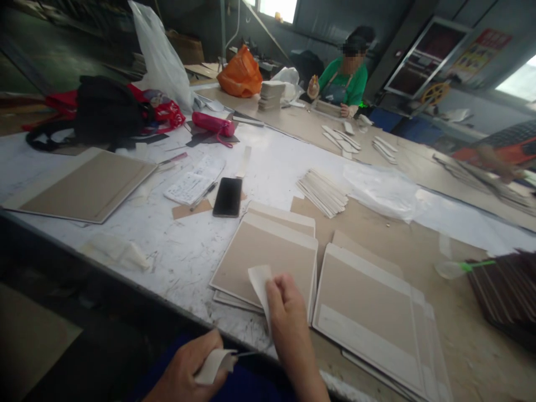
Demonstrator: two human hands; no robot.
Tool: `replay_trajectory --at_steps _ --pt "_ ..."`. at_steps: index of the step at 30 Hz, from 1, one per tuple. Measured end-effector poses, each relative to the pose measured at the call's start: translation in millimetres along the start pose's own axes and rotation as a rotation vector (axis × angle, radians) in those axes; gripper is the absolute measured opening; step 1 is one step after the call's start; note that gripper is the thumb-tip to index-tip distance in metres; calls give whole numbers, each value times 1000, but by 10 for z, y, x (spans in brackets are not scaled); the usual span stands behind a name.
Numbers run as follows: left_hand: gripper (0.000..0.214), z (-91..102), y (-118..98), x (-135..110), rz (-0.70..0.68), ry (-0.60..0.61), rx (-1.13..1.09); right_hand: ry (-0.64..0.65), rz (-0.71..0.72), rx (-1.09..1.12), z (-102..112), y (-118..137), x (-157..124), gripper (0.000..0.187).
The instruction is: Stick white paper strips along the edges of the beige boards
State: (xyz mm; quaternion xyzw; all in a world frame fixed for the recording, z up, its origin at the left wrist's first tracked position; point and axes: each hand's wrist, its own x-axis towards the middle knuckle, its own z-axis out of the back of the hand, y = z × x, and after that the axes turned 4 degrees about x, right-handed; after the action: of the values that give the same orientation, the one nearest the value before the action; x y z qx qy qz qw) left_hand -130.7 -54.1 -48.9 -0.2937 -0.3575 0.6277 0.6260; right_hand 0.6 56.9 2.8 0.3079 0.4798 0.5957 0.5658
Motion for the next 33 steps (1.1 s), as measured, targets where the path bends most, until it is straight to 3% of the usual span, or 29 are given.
replay_trajectory --at_steps 4,6,8,14,23,33 --pt "9 283 88 129 -280 -264 196 378 126 -461 -93 278 292 18" --pt "17 406 131 200 -348 -336 299 456 131 -580 -188 354 407 15" --pt "22 477 181 247 -356 -335 378 500 126 -665 -276 384 497 14" --pt "35 446 322 269 -298 -264 347 565 133 -838 -383 372 631 13" --pt "49 411 368 317 -278 -228 380 595 146 -946 -408 349 651 13" --pt "41 421 340 370 -277 -202 456 610 161 -1036 -444 381 644 15"
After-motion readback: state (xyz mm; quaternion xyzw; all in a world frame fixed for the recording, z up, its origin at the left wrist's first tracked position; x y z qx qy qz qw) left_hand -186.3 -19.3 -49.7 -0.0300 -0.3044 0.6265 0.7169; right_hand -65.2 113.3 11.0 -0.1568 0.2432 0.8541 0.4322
